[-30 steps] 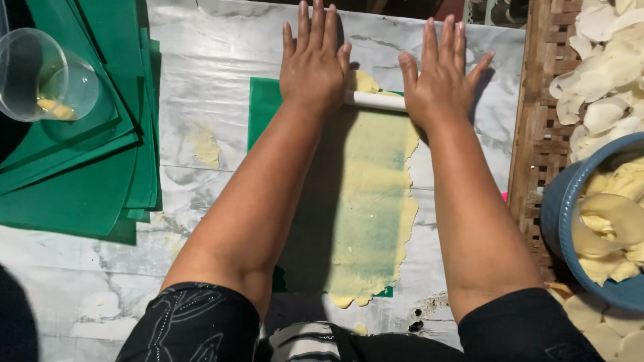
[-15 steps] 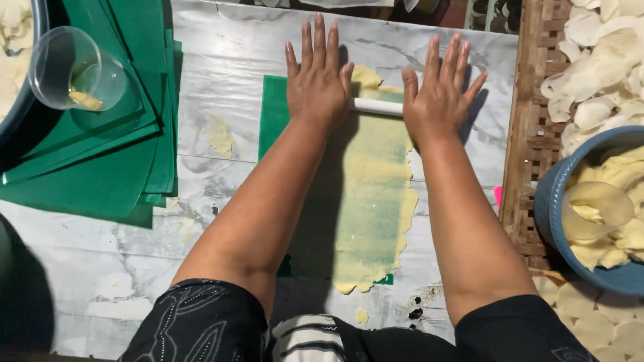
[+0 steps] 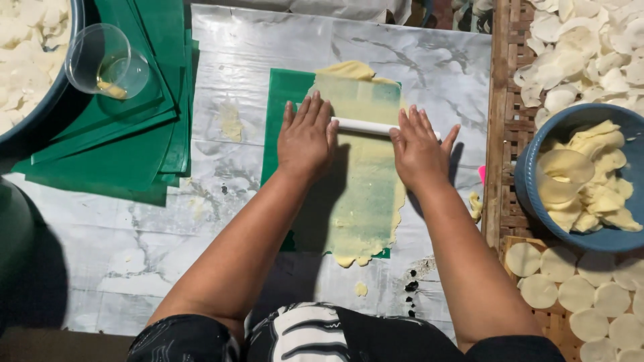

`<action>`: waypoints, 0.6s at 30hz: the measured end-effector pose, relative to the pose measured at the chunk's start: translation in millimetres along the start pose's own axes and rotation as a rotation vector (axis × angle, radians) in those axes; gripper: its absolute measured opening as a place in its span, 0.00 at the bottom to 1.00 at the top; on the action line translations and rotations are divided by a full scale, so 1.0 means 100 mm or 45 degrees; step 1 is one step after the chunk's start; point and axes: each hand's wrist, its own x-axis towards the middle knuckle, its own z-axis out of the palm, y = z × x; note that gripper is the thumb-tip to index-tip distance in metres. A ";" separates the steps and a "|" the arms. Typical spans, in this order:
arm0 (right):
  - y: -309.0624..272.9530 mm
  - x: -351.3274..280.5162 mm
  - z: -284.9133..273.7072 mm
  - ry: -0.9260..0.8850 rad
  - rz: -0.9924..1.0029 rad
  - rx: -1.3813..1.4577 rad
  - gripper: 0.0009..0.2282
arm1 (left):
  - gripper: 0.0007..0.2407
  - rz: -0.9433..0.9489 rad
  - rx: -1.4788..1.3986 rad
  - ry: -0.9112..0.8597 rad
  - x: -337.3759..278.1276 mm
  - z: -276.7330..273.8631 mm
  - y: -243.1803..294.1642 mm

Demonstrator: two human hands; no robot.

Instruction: Rolling out a thin sheet of yellow dough or paste on a mat using a small rolling tool.

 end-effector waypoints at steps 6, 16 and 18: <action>0.01 0.84 -0.21 0.260 0.236 0.033 0.25 | 0.28 -0.181 0.051 0.056 0.90 -0.20 -0.04; -0.44 0.34 -0.31 -0.127 0.288 -0.173 0.27 | 0.30 -0.117 0.078 -0.153 0.40 -0.17 -0.04; -0.35 0.16 -0.21 -0.054 0.196 -0.179 0.27 | 0.29 -0.119 0.076 -0.240 0.20 -0.13 0.00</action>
